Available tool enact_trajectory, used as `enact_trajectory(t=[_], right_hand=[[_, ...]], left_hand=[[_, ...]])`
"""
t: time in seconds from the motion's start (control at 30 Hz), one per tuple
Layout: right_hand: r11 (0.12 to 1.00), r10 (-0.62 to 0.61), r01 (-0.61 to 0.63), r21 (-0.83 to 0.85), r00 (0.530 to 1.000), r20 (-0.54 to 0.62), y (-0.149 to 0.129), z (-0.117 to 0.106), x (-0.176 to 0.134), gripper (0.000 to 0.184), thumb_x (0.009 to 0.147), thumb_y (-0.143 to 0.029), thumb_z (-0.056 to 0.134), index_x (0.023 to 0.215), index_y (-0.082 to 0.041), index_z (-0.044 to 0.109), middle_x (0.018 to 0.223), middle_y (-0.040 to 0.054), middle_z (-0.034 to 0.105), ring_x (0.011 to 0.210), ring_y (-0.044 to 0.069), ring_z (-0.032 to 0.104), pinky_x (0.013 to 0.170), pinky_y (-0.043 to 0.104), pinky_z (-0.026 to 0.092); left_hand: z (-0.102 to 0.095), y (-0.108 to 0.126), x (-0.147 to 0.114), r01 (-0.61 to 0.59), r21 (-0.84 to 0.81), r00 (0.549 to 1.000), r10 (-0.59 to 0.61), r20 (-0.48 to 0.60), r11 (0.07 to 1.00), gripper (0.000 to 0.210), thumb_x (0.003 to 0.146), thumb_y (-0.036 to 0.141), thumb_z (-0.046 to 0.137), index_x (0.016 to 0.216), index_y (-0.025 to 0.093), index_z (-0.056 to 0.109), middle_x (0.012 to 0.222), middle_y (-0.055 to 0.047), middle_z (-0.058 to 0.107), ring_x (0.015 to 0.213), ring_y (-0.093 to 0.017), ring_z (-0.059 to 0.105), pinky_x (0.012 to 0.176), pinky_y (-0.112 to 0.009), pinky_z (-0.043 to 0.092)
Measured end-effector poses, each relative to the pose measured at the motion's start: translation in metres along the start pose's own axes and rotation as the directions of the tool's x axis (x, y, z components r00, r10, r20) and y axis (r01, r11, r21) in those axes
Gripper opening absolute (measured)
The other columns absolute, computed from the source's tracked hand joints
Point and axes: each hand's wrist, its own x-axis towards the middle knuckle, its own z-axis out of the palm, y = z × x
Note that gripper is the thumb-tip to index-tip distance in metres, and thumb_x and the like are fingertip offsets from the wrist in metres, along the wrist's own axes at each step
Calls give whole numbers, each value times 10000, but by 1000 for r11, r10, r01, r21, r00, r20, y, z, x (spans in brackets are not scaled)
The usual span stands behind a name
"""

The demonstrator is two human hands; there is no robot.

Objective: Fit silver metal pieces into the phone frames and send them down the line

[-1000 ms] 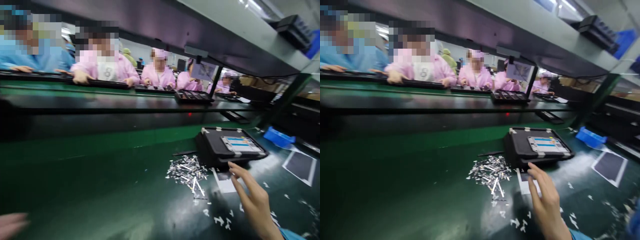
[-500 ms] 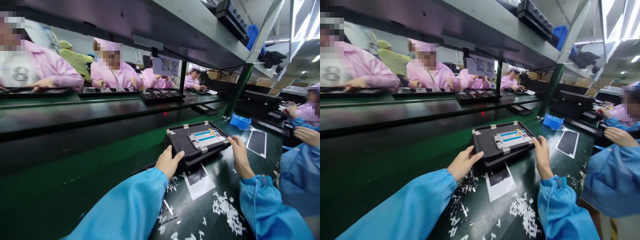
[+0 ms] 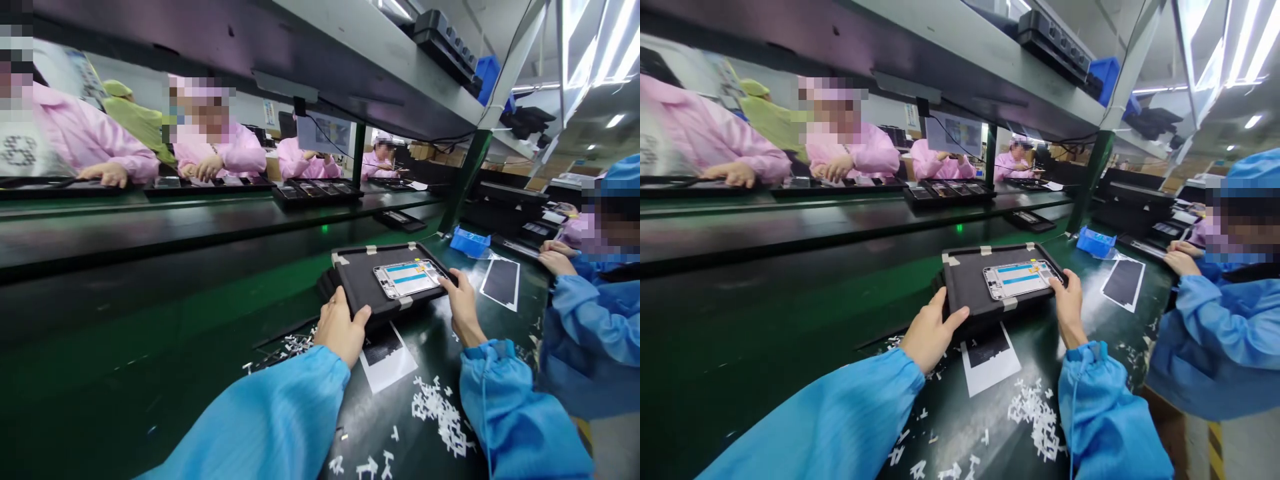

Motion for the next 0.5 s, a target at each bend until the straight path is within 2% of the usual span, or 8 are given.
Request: enact_trajectory(t=[0.23,0.37,0.5], right_hand=[[991,98,-99,89,995,22,-4,-4,8,275,855,-330,496,1059,-146,488,1043,55,504,882,173,528,743,360,458],[984,62,-66,164,998,26,-24,-15,1,259,854,-322,499,1040,-141,497,1028,54,511,873,167,530,739,355,458],[972,-15,19,234,1000,-18,-56,-23,-9,218,848,-306,512,977,-131,523,999,47,525,883,166,527,758,362,446]], left_hand=[[7,-1,-3,10,-11,1000,-10,-1,1000,326,823,286,505,1118,155,455,1146,-87,474,1002,-225,493,840,-441,419],[-3,-3,-2,29,-103,998,-34,-44,994,310,834,304,483,1110,162,464,1153,-87,472,1010,-222,488,849,-436,414],[-12,-3,-2,40,-234,996,-58,-70,971,293,841,308,472,1090,154,478,1115,-83,501,985,-210,506,843,-427,419]])
